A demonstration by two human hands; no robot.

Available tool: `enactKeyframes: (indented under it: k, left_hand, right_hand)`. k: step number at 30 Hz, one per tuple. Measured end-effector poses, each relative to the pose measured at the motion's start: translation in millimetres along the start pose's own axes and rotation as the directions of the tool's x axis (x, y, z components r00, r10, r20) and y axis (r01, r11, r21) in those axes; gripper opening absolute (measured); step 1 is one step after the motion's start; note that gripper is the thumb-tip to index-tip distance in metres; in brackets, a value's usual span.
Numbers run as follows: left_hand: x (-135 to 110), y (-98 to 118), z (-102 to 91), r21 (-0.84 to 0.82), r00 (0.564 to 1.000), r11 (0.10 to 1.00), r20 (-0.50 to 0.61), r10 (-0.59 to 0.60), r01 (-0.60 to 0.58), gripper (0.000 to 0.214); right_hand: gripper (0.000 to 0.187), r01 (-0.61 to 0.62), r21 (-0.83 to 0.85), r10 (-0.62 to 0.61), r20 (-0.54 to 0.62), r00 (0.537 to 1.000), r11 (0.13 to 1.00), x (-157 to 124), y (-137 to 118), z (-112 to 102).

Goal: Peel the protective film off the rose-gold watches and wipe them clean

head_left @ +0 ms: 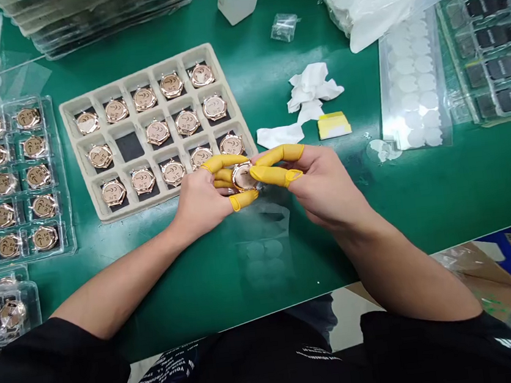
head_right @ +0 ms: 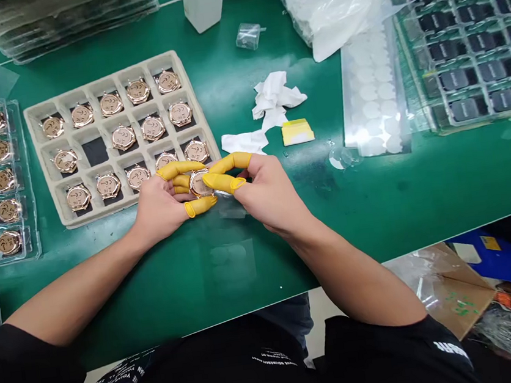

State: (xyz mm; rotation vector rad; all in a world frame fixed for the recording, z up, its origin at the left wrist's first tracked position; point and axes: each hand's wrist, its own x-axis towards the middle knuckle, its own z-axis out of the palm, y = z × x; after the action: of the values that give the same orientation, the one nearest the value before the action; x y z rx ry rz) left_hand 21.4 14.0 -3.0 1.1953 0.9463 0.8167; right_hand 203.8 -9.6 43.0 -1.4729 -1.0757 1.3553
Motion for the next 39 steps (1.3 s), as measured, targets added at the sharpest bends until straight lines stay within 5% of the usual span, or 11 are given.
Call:
enactKeyframes:
  k: [17,35,39]
  left_hand:
    - [1,2,1.2,-0.026,1.0,1.0,0.021,0.016,-0.015,0.053]
    - [0,2,1.9,-0.01,1.0,1.0,0.001,0.014,-0.014,0.052]
    - [0,2,1.7,-0.006,1.0,1.0,0.007,0.003,-0.003,0.053]
  right_hand:
    - [0.027,0.159,-0.164,-0.158,0.019,0.987,0.974,3,12,-1]
    - [0.017,0.136,-0.224,-0.143,-0.014,0.99,0.965,2,17,3]
    - [0.022,0.248,-0.244,-0.275,-0.086,0.957,0.937,9,12,-8]
